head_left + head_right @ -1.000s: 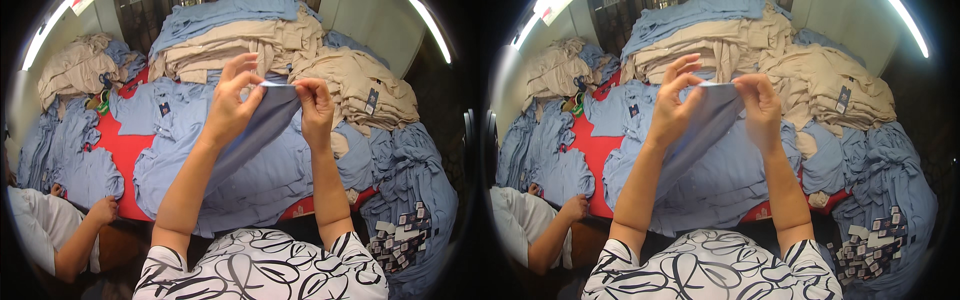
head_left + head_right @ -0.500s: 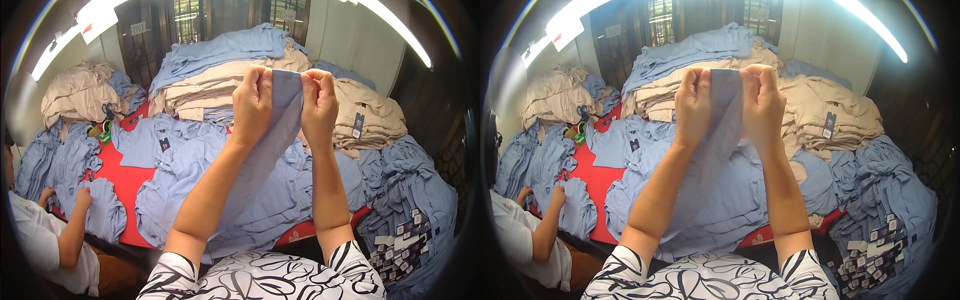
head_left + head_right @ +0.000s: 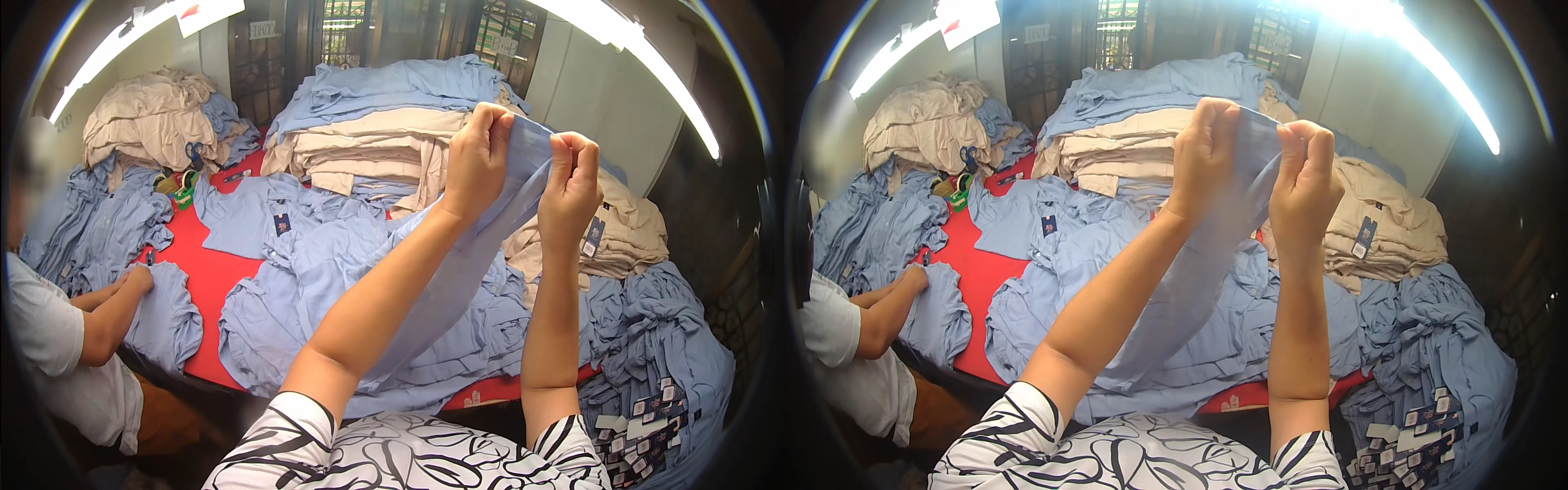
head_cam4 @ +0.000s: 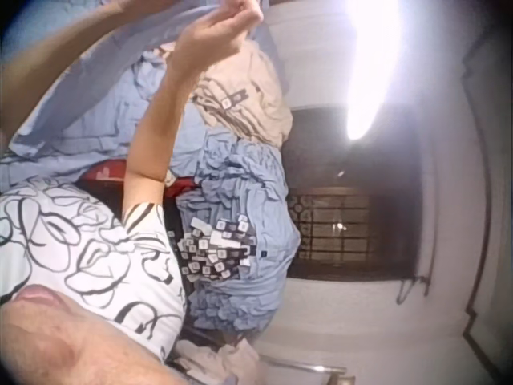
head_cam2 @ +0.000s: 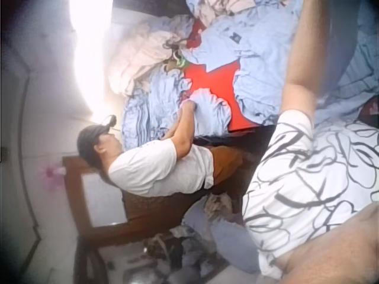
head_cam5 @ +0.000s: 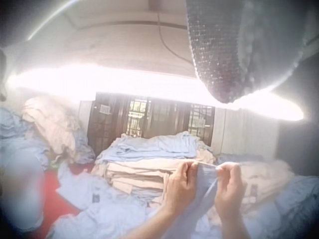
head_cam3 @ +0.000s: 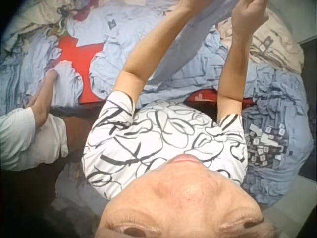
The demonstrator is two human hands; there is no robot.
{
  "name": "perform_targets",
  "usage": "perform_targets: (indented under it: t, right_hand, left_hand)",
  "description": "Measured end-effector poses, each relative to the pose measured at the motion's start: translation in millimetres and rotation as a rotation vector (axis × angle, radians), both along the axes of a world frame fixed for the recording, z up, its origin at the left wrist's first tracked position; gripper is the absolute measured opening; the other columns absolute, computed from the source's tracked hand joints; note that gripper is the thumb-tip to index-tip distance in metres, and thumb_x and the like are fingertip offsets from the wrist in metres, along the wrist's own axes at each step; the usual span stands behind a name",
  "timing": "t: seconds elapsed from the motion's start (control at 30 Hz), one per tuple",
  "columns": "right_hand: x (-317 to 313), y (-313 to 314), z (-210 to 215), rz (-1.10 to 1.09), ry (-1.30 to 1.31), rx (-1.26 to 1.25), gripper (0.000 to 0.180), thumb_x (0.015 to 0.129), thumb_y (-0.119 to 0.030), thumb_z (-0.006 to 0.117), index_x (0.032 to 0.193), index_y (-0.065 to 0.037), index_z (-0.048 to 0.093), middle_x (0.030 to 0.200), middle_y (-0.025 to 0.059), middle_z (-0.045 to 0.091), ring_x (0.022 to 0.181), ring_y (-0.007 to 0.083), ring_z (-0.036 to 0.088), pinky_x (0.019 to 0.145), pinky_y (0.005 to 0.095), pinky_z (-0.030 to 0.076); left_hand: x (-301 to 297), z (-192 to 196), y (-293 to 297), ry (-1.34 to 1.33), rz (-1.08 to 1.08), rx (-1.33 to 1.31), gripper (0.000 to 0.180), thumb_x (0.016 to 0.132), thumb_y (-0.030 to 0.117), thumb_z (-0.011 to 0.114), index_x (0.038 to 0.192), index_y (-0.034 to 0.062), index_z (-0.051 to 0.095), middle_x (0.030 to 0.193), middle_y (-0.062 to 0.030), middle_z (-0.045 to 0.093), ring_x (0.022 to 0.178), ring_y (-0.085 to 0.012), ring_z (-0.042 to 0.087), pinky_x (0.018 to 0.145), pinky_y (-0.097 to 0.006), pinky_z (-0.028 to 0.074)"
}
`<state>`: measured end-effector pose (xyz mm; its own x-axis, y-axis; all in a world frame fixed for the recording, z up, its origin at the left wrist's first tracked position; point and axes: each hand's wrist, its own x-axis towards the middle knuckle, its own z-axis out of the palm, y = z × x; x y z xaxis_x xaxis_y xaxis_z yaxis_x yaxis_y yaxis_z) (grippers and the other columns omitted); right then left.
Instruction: The person folds light blue shirts on a red table, smoothing the fabric and aligning the sleeves and collar before placing them onto a stack.
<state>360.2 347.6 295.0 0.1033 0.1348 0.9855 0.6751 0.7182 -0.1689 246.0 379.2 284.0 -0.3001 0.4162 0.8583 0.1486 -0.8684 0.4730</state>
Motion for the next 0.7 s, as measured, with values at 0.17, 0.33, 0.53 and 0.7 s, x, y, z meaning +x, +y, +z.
perform_targets:
  t: [0.17,0.33,0.53,0.7]
  right_hand:
    - [8,13,17,-0.06,-0.039,0.057,0.015,0.099,-0.02,0.055,0.096,-0.006,0.054,0.078,0.0095,0.066,0.066,0.0222,0.065,0.059,0.0305,0.05]
    - [13,31,44,-0.116,-0.094,0.155,0.016,0.099,-0.022,0.054,0.095,-0.007,0.054,0.071,0.0105,0.065,0.061,0.025,0.064,0.056,0.0332,0.048]
    - [13,32,74,-0.178,-0.1,0.243,0.015,0.099,-0.022,0.054,0.094,-0.008,0.056,0.066,0.011,0.064,0.058,0.0258,0.064,0.053,0.0355,0.047]
    - [8,23,88,-0.16,-0.064,0.178,0.017,0.099,-0.02,0.052,0.091,-0.006,0.057,0.077,0.0087,0.068,0.066,0.0241,0.066,0.062,0.0341,0.05]
  left_hand:
    - [6,16,19,0.039,0.145,0.257,0.012,0.099,0.015,0.051,0.094,0.0039,0.052,0.077,-0.0181,0.061,0.074,-0.0388,0.061,0.063,-0.043,0.047]
    - [10,46,46,0.105,0.261,0.339,0.011,0.099,0.015,0.05,0.095,0.0048,0.048,0.079,-0.0179,0.063,0.073,-0.0397,0.062,0.061,-0.045,0.047]
    - [18,80,68,0.075,0.286,0.491,0.012,0.098,0.015,0.051,0.094,0.0052,0.046,0.078,-0.0175,0.063,0.072,-0.0407,0.062,0.059,-0.048,0.048]
    - [25,96,73,0.056,0.249,0.432,0.014,0.098,0.016,0.05,0.092,0.0052,0.044,0.076,-0.0176,0.061,0.07,-0.0414,0.061,0.058,-0.049,0.047]
